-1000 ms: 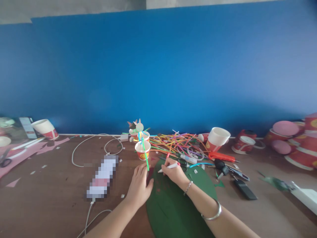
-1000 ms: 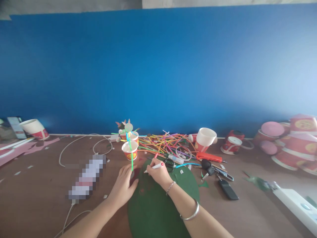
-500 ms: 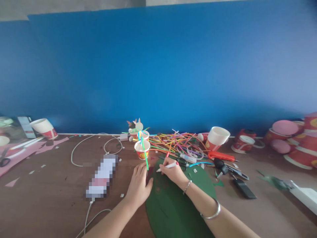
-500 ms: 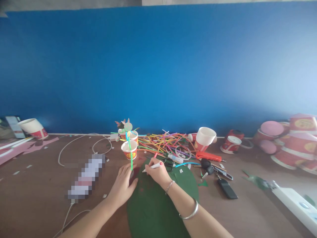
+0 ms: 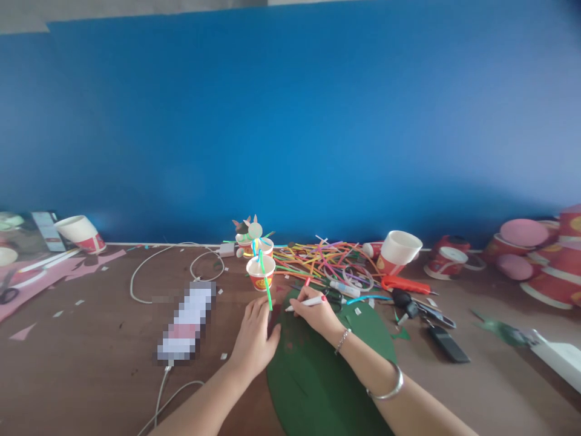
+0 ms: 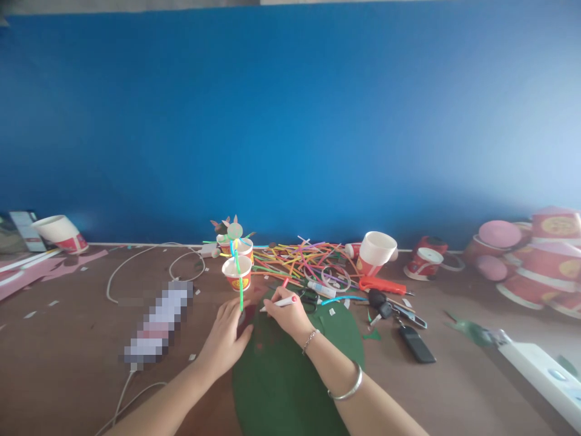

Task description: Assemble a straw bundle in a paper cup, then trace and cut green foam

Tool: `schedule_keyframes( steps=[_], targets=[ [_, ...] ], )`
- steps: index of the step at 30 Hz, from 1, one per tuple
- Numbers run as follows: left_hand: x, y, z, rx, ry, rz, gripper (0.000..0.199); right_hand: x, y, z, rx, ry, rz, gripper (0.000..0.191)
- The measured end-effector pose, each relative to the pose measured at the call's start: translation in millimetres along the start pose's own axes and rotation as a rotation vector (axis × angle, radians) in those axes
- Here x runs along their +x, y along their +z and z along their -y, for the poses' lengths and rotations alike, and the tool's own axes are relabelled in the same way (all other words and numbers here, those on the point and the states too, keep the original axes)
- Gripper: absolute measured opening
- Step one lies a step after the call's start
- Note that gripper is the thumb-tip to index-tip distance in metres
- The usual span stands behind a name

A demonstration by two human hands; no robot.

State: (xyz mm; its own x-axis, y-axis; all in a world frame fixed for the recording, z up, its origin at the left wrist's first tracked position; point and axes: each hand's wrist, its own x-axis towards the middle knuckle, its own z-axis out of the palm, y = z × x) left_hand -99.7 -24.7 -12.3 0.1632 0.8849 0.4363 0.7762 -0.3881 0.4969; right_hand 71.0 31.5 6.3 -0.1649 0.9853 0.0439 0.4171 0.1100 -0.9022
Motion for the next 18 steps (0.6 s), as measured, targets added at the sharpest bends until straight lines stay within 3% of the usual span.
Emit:
schedule_keyframes(
  steps=[7,12,18],
  targets=[
    [0,0.3,1,0.003,0.009,0.005,0.045,2,1,-2,0.029,-0.006,-0.025,0.023],
    [0,0.5,1,-0.006,0.011,-0.011,0.045,3,-4,-7,0.153,-0.008,-0.113,0.024],
    [1,-0.8,1,-0.018,0.006,-0.006,0.045,3,-13,-6,0.015,0.008,-0.118,0.021]
  ],
)
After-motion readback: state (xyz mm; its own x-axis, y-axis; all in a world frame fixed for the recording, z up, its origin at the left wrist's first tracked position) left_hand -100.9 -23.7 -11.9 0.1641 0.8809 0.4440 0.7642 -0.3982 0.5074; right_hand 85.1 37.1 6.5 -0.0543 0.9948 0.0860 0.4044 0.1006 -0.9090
